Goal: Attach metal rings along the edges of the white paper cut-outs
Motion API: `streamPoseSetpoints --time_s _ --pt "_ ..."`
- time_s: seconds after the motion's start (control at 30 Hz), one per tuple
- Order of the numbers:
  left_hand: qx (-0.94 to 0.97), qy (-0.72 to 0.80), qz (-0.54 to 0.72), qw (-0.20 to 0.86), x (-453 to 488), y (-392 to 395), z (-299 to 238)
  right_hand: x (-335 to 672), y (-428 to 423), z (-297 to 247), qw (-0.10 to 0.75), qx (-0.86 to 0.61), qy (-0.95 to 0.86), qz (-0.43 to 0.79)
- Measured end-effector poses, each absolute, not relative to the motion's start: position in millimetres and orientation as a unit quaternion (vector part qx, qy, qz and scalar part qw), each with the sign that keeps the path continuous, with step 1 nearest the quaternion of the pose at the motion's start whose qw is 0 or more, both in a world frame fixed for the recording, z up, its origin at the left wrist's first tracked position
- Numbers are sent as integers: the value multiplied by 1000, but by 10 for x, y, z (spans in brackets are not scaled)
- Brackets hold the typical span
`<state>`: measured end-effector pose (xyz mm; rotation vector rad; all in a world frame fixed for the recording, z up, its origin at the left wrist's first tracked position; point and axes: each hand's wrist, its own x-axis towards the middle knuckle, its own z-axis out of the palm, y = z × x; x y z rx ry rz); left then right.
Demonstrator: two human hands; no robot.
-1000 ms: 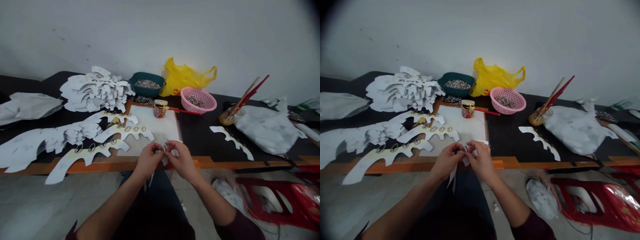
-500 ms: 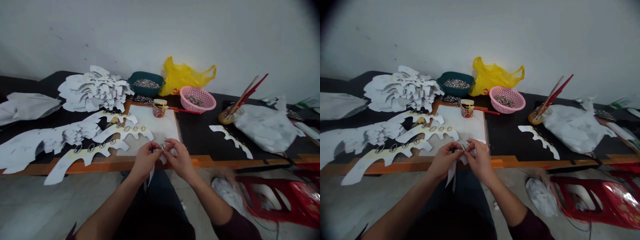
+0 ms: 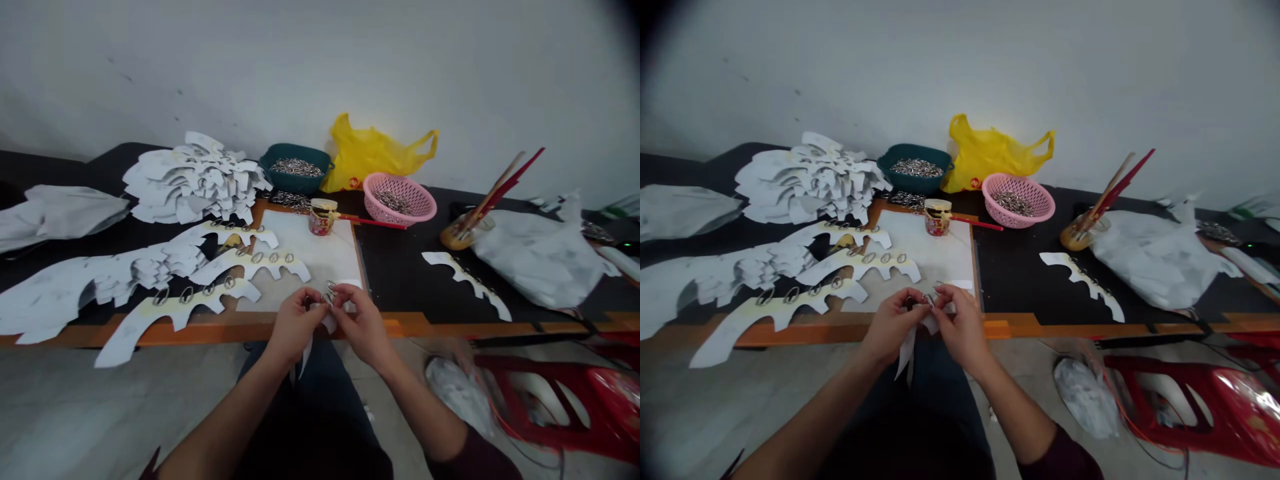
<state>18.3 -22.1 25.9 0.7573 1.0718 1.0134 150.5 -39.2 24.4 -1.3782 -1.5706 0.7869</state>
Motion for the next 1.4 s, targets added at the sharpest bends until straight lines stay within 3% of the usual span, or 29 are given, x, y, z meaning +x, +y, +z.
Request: streamPoseSetpoints --time_s 0.2,0.47,0.67,0.9,1.03,1.17,1.4 --pt "282 454 453 714 217 -232 268 1465 -450 133 492 -555 -536 404" --pt "427 496 438 617 180 -268 159 1586 -396 287 402 -563 -665 281" --pt "489 514 423 564 158 -270 154 1596 -365 309 393 -557 -677 277" --pt "431 498 431 617 174 -279 173 1575 -389 292 389 -539 -706 245" --pt "342 478 467 660 229 -305 186 1478 -427 239 411 -561 -703 149" --pt "371 493 481 622 243 -317 142 1407 -442 231 370 -573 -728 63" --pt "444 508 474 567 201 -313 53 1467 -418 282 371 -581 -712 133"
